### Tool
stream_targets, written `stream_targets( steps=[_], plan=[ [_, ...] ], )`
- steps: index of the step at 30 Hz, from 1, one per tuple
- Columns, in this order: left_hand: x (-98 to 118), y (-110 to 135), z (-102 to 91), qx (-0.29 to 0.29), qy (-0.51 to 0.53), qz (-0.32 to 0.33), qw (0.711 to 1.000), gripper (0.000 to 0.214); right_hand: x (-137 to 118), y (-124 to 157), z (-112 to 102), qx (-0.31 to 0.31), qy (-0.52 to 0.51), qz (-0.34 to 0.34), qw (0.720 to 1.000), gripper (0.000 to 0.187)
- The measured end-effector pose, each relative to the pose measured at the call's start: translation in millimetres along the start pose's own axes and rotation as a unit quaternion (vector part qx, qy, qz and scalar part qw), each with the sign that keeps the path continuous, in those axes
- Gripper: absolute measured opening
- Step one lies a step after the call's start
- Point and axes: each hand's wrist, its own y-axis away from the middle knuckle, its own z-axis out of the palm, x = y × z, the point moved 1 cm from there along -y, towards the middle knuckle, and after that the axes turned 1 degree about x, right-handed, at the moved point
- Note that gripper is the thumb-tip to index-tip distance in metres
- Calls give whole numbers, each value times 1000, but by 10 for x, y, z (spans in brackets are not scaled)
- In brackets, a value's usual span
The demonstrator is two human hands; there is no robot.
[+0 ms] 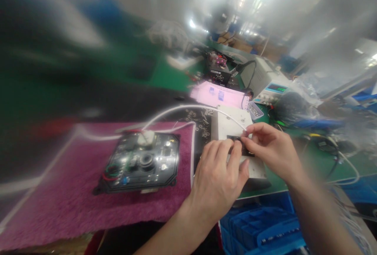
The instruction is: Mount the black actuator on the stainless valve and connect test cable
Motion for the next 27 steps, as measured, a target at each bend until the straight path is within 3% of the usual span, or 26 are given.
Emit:
stream_targets(
  steps=[9, 16, 24, 27],
  plan=[
    [6, 12, -11, 9, -1, 5, 1000, 38, 32, 16, 10, 15, 25, 0, 1000, 31],
    [11, 10, -41, 16, -1, 5, 1000, 35, 63, -13, -25, -25, 7, 17, 1000, 38],
    [21, -26, 13, 12, 11, -3, 1000, 41, 64, -85, -31, -29, 11, 20, 999, 38],
    [80, 156, -156, 27, 29, 15, 999, 45, 13, 12, -103, -14, 75, 9, 997, 39]
  ],
)
